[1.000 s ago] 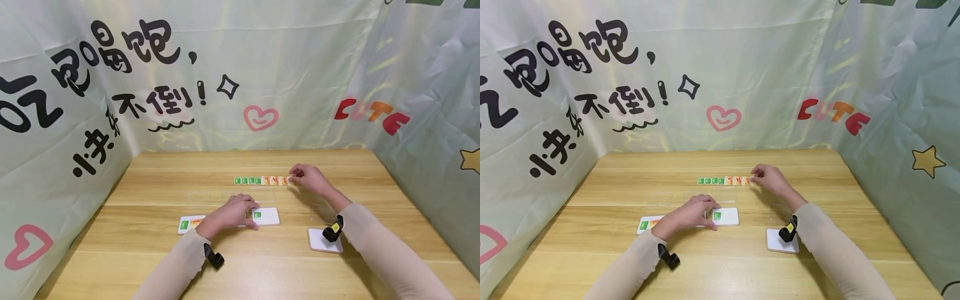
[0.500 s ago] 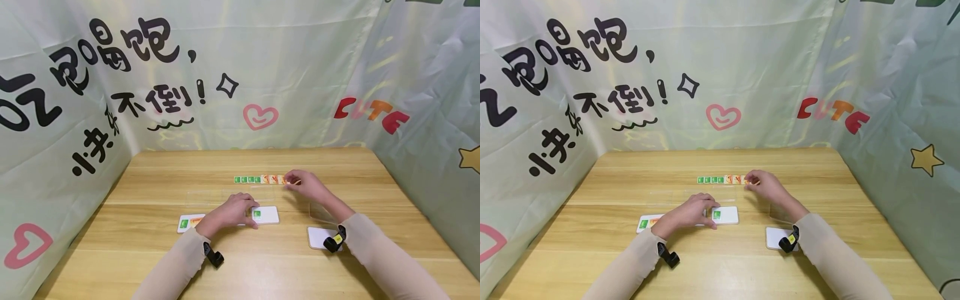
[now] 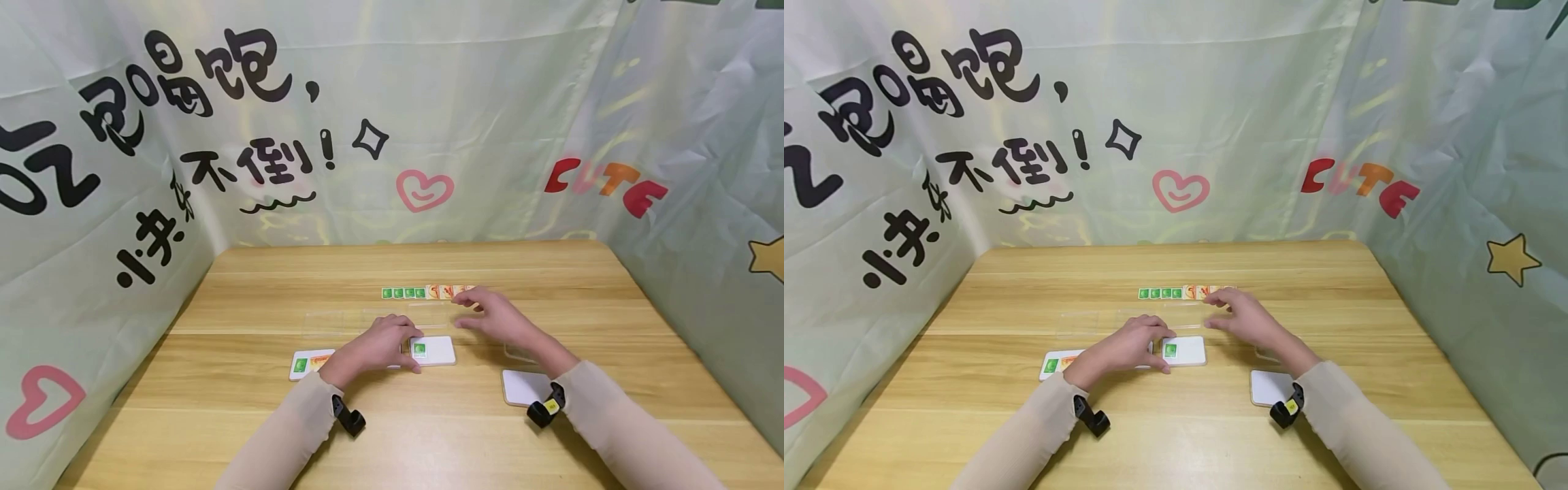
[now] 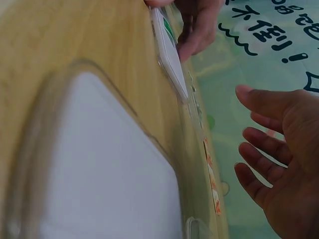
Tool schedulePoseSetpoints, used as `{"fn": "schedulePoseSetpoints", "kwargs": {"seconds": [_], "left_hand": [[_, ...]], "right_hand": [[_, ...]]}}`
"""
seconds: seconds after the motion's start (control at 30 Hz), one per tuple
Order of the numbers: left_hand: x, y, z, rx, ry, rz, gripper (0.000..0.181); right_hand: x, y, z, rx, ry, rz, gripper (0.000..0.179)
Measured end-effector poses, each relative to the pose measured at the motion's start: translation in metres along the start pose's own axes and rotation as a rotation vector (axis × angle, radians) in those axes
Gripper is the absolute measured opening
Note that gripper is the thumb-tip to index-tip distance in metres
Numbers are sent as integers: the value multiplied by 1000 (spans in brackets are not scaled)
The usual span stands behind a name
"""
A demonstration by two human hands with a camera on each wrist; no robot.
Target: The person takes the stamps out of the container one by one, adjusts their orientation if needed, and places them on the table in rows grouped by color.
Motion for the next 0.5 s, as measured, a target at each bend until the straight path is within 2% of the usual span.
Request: {"fn": "schedulePoseSetpoints", "kwargs": {"seconds": [0.17, 0.5], "left_hand": [[-1, 0, 0, 0, 0, 2, 68], [-1, 0, -1, -5, -9, 4, 68]], "right_hand": [[9, 5, 5, -11, -4, 49, 50], [23, 13, 19, -81, 91, 129, 57]]}}
Point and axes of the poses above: each hand's wrist, its own y-axis away from the middle knuckle, its own x-axis out of the palm, z = x × y, the point moved 7 cm from there along -y, towards the middle knuckle, and after that the axes turned 4 degrees about -y, right-handed, at the moved point
